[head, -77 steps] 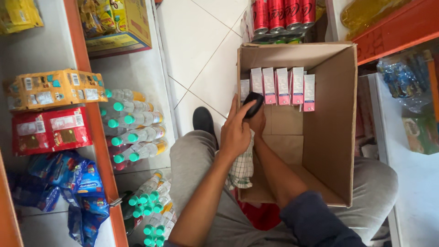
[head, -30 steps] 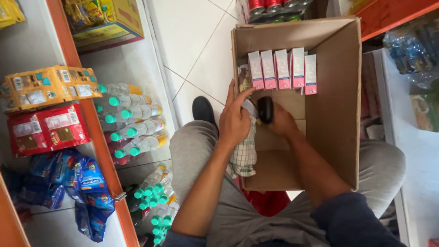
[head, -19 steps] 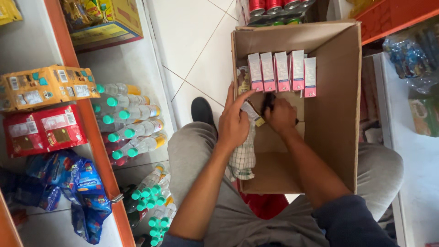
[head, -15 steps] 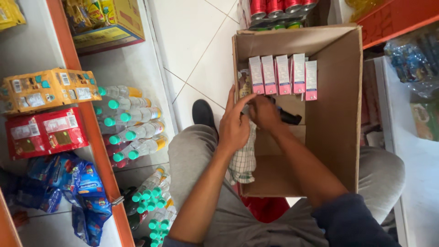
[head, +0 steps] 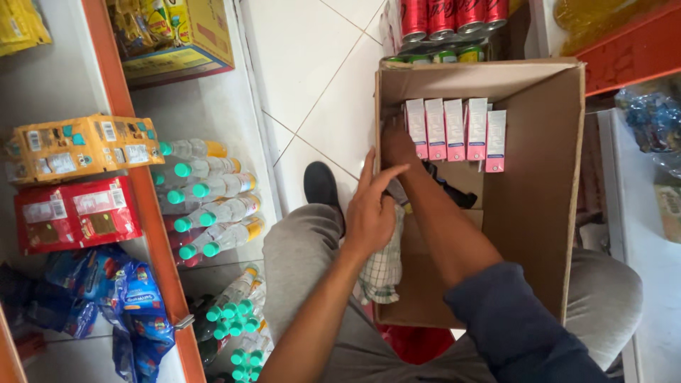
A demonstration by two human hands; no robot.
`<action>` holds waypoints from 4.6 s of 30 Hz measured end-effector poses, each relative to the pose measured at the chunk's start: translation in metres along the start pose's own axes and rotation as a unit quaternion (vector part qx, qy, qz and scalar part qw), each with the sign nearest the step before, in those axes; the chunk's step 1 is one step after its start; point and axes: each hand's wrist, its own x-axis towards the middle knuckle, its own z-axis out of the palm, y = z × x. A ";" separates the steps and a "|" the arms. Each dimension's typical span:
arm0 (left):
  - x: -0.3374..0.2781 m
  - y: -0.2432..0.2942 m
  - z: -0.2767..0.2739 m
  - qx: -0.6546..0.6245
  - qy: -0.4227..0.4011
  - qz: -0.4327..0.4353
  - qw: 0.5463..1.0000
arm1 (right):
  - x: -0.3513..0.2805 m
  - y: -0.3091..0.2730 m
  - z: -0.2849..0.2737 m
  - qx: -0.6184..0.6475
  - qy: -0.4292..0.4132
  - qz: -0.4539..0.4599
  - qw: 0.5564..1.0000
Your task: The person wipes milk cartons from a box with a cloth, scans their barcodes with a handheld scanner, and places them onto store shelves by hand.
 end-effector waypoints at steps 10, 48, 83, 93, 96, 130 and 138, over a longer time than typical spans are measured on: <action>0.001 -0.002 0.000 0.007 0.003 0.014 1.000 | 0.005 -0.010 -0.024 -0.016 -0.114 -0.011 0.993; -0.014 0.001 0.037 -0.448 -0.008 -0.087 0.890 | -0.216 -0.079 -0.272 0.634 -0.072 0.001 0.770; -0.013 -0.074 0.046 -0.619 -0.089 -0.118 0.772 | -0.158 -0.006 -0.213 0.051 -0.280 0.210 0.935; -0.012 -0.022 0.025 -0.636 -0.155 -0.044 0.755 | -0.268 -0.110 -0.318 0.467 -0.008 0.187 0.864; -0.016 -0.020 0.022 -0.614 -0.170 -0.012 0.771 | -0.304 -0.129 -0.321 0.535 0.016 0.215 0.817; -0.018 -0.005 0.020 -0.586 -0.121 -0.013 0.801 | -0.352 -0.195 -0.292 0.298 0.068 0.069 0.949; -0.019 -0.027 0.029 -0.586 -0.114 -0.029 0.802 | -0.358 -0.180 -0.284 0.286 0.112 0.129 0.943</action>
